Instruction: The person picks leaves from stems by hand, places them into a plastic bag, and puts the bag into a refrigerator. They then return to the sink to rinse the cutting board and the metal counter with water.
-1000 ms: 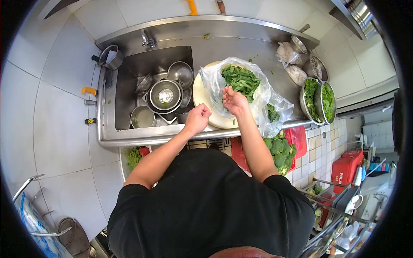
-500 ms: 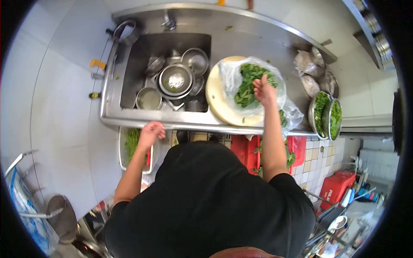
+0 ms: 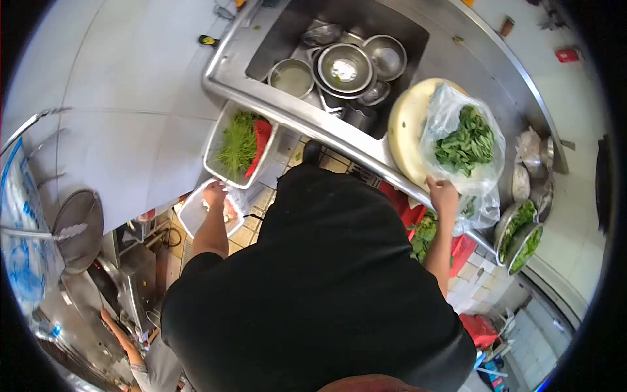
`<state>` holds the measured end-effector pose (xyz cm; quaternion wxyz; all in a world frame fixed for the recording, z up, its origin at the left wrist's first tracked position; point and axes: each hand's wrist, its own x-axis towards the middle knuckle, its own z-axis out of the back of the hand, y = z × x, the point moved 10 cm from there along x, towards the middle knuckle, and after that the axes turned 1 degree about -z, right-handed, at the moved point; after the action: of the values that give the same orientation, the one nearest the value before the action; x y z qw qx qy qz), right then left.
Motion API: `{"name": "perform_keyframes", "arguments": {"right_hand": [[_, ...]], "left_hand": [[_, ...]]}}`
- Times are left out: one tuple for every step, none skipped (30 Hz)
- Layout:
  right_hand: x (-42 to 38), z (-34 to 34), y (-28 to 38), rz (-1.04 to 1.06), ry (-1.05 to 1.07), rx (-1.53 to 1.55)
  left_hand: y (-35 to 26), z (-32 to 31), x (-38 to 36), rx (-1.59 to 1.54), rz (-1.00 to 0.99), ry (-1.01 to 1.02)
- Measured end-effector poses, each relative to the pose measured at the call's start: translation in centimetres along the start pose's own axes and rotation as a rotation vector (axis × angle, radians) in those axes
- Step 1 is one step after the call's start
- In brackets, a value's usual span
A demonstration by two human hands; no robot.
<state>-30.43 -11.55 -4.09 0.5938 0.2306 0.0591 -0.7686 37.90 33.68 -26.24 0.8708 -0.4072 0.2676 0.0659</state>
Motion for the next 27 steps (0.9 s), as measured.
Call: {"name": "perform_keyframes", "arguments": {"right_hand": [[0.0,0.0,-0.6,0.012,-0.197,0.024],[0.6,-1.3,-1.5,-0.009,-0.229,0.014],[1.0,-2.1,-2.4,-0.036,-0.261,0.005],[0.8,-2.2,-2.3,-0.008,-0.306,0.054],[0.7,-1.9,-1.8,0.028,-0.351,0.106],[0.5,-1.8,-1.4,0.035,-0.335,0.094],[0.0,-1.6,-0.9,0.045,-0.312,0.084],[-0.4,-1.5,-0.4,0.032,-0.23,0.041],[-0.5,-1.5,-0.5,0.066,-0.251,0.028],[-0.5,-2.1,-0.7,0.103,-0.27,0.014],[-0.5,-2.6,-0.9,0.141,-0.289,0.001],[-0.5,-3.1,-0.9,0.174,-0.284,-0.022],[-1.0,-3.1,-0.6,0.191,-0.215,0.047],[-1.9,-2.1,0.5,0.212,-0.149,0.118],[-2.6,-0.8,1.8,0.236,-0.084,0.187],[-3.3,1.7,3.1,0.259,-0.1,0.298],[-3.7,4.9,4.3,0.28,-0.204,0.326],[-3.6,7.9,5.0,0.295,-0.31,0.355],[-2.7,10.1,5.2,0.329,-0.394,0.396],[-1.7,11.8,5.6,0.384,-0.484,0.301],[-0.5,12.5,5.2,0.371,-0.479,0.32],[0.1,13.4,5.0,0.348,-0.481,0.284],[-0.5,14.3,4.0,0.317,-0.499,0.359],[-1.3,15.6,3.5,0.291,-0.519,0.434],[-2.2,16.3,2.7,0.268,-0.532,0.505],[-3.3,16.9,1.2,0.229,-0.587,0.451],[-3.6,16.3,-1.2,0.182,-0.528,0.509]], "left_hand": [[-0.4,-0.5,0.9,0.199,-0.098,0.059],[-1.5,-0.2,1.8,0.446,-0.146,-0.049],[-3.7,-0.7,1.8,0.691,-0.21,-0.159],[-6.9,-2.3,0.5,0.633,-0.334,-0.175],[-11.0,-3.6,-1.6,0.566,-0.456,-0.198],[-14.9,-6.0,-3.6,0.48,-0.602,-0.185],[-17.5,-9.5,-5.0,0.39,-0.701,-0.061],[-20.1,-12.9,-6.9,0.296,-0.793,0.058],[-24.3,-16.1,-11.2,0.328,-0.902,0.14],[-27.5,-19.6,-15.2,0.288,-1.05,0.265],[-29.3,-22.9,-18.4,0.352,-1.093,0.33],[-30.4,-26.2,-21.5,0.301,-1.044,0.494],[-31.1,-29.9,-24.6,0.292,-1.236,0.617],[-32.4,-32.2,-28.6,0.327,-1.28,0.738],[-33.8,-34.1,-32.9,0.362,-1.324,0.856],[-34.6,-35.9,-35.7,0.379,-1.381,0.916],[-35.0,-37.6,-38.1,0.401,-1.439,0.981],[-35.4,-39.0,-39.6,0.42,-1.477,0.985],[-35.5,-40.4,-40.8,0.441,-1.515,0.994],[-35.6,-41.7,-41.7,0.471,-1.562,0.982],[-35.4,-42.9,-42.2,0.528,-1.576,1.003],[-34.8,-43.8,-42.5,0.561,-1.59,1.023],[-34.6,-44.7,-42.6,0.593,-1.607,1.036],[-34.8,-45.2,-42.6,0.596,-1.626,1.043],[-34.8,-45.3,-42.7,0.598,-1.639,1.051],[-34.5,-45.5,-42.8,0.604,-1.647,1.061],[-34.5,-45.6,-42.6,0.627,-1.618,1.041]]}}
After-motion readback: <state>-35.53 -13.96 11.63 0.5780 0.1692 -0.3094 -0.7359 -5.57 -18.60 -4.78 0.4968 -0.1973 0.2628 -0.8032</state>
